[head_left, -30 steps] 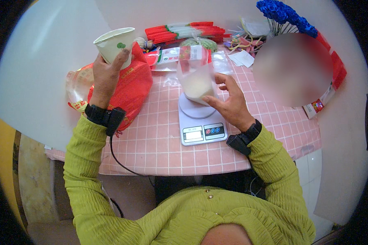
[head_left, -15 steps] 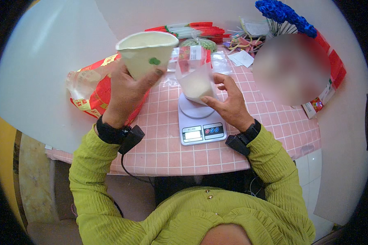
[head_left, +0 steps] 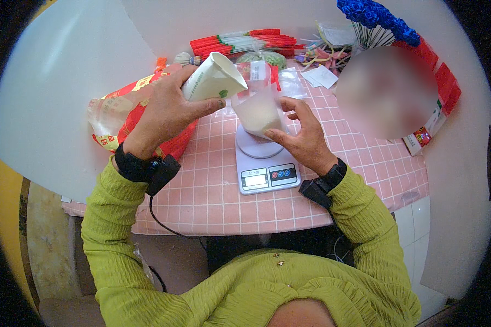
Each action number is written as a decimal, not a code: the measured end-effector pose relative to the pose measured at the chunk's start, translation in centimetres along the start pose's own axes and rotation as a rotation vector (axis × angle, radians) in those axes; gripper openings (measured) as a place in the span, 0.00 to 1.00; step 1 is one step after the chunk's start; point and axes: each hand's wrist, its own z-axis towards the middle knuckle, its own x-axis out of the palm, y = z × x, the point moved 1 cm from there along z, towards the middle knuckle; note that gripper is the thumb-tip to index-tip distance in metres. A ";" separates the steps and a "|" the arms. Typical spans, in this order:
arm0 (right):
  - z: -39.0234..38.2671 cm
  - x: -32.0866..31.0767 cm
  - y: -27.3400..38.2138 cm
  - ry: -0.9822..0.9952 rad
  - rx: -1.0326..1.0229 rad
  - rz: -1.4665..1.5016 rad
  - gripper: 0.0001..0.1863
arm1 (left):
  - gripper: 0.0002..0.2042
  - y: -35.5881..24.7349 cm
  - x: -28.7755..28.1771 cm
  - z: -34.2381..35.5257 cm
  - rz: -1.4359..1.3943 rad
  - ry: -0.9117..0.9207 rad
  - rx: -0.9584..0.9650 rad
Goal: The person is weighing white food powder using a digital scale and pouring it into a plastic bag with a paper cup.
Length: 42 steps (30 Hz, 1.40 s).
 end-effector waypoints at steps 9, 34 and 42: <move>0.0 -0.2 0.2 0.031 0.024 0.008 0.35 | 0.30 -0.6 -0.8 1.1 0.155 0.116 0.048; 0.0 -0.1 0.0 0.060 0.052 0.008 0.34 | 0.24 2.6 2.1 -0.1 -0.596 0.089 -0.243; 0.0 -0.1 0.1 0.078 0.088 0.000 0.34 | 0.27 3.7 2.5 -0.6 -0.933 0.072 -0.254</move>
